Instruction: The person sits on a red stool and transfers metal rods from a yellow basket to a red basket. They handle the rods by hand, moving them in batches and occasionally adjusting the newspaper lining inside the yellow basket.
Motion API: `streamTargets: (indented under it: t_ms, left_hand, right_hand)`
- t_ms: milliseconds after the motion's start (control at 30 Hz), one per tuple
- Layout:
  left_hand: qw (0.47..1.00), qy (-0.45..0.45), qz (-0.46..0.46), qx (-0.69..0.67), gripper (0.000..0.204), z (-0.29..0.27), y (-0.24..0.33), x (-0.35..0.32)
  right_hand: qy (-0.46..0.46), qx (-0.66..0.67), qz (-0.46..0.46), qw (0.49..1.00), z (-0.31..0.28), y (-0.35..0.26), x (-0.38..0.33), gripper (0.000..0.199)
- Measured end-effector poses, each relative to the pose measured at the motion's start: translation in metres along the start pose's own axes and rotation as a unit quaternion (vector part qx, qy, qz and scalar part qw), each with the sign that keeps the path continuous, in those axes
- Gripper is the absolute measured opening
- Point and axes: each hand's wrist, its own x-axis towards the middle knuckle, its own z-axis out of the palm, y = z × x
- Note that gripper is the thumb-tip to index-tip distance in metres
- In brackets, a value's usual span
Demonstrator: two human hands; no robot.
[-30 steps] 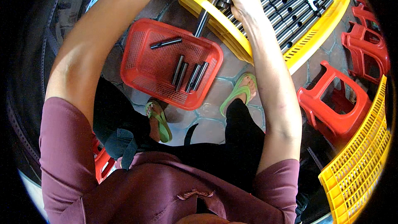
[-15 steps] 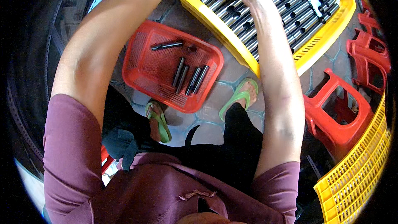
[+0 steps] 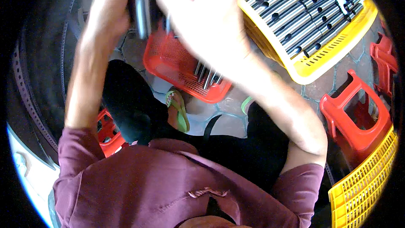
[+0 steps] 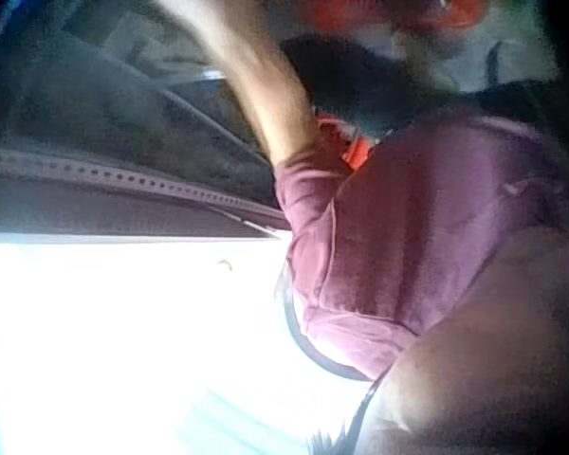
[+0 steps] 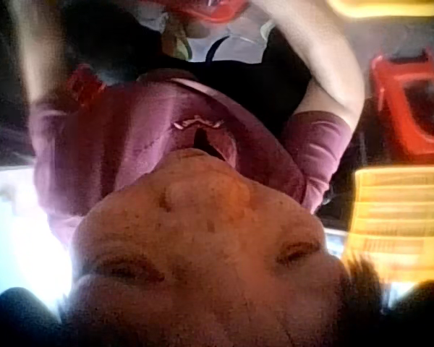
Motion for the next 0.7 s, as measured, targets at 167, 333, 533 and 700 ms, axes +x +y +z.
streamTargets:
  t_ms: [167,333,533,700]
  left_hand:
    - [0.964,0.152,-0.207,-0.066,0.069,-0.026,-0.124,-0.076]
    - [0.911,0.074,-0.334,-0.229,0.059,-0.032,-0.263,-0.082]
    - [0.911,0.091,-0.356,-0.19,0.062,-0.039,-0.312,-0.058]
    - [0.943,0.082,-0.3,-0.115,0.07,-0.057,-0.349,-0.052]
  right_hand:
    - [-0.012,0.183,0.209,0.96,0.096,0.059,-0.09,0.065]
    - [-0.066,0.145,0.379,0.912,0.118,0.138,-0.142,0.059]
    - [-0.121,0.035,0.459,0.879,0.152,0.212,-0.146,0.071]
    - [-0.093,-0.03,0.456,0.885,0.183,0.233,-0.152,0.073]
